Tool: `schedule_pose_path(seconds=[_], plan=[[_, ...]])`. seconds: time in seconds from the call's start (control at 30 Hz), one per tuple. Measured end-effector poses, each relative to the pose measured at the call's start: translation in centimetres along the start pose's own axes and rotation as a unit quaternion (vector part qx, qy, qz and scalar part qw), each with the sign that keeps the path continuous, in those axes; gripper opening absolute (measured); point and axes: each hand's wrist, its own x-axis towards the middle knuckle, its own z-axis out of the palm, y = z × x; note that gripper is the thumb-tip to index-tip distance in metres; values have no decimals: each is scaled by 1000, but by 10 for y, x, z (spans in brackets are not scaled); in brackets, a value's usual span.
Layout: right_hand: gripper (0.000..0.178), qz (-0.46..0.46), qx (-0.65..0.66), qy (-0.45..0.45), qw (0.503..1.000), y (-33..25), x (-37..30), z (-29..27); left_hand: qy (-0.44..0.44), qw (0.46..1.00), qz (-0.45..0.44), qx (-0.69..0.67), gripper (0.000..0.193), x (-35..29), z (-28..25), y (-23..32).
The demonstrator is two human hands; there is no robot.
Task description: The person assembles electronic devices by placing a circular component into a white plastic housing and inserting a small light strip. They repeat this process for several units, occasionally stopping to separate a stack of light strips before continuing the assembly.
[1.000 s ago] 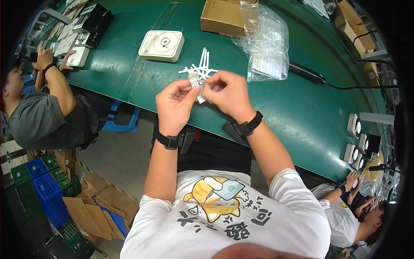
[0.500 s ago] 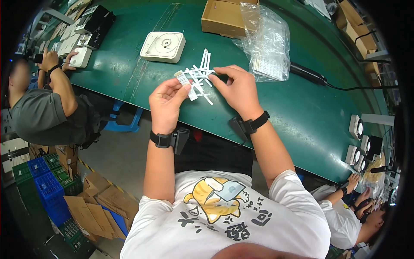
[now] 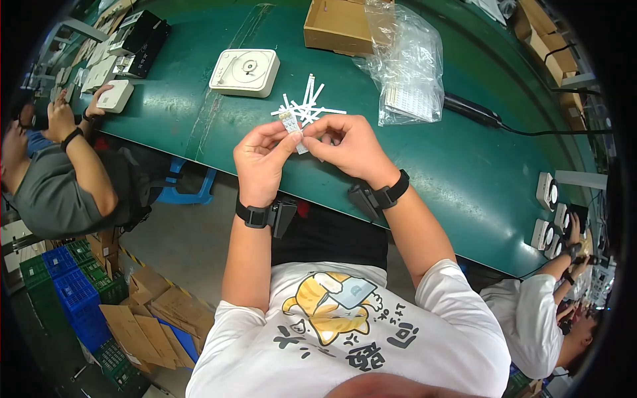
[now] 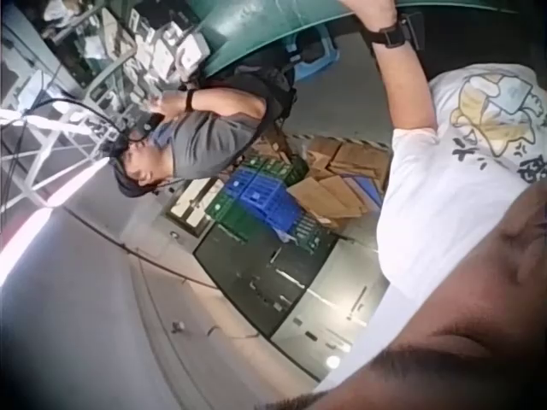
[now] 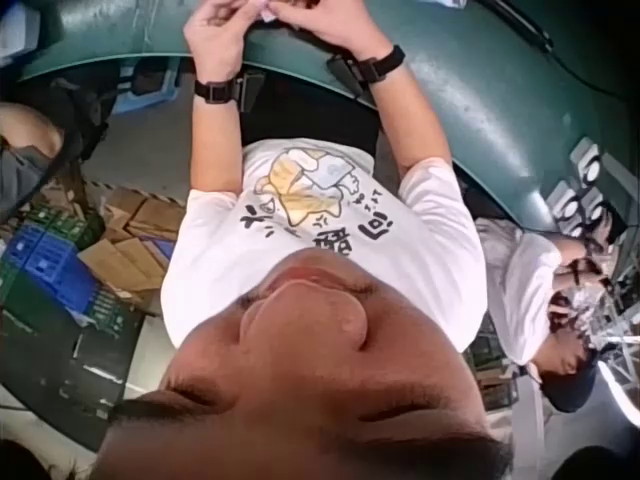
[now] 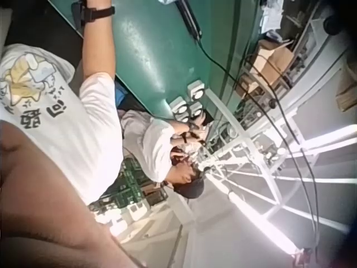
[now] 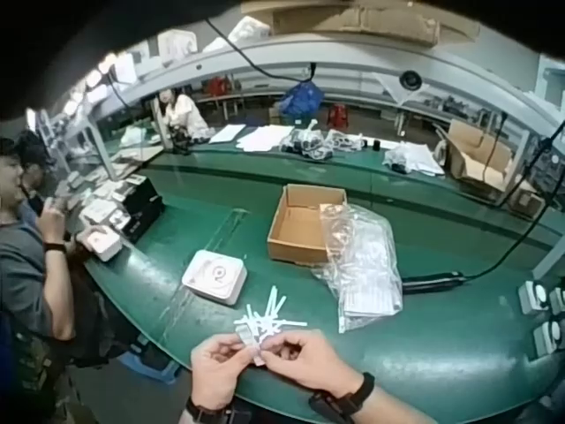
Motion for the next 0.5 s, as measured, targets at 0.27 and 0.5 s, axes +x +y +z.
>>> schedule_pose_path(seconds=[0.27,0.5], plan=[[14,19,-24,18,999,-2,0,-2,-1,1000,-23,-21,30,-1,9,2],[13,-15,-114,82,990,-5,-1,5,4,999,-37,5,27,0,7,-1]])
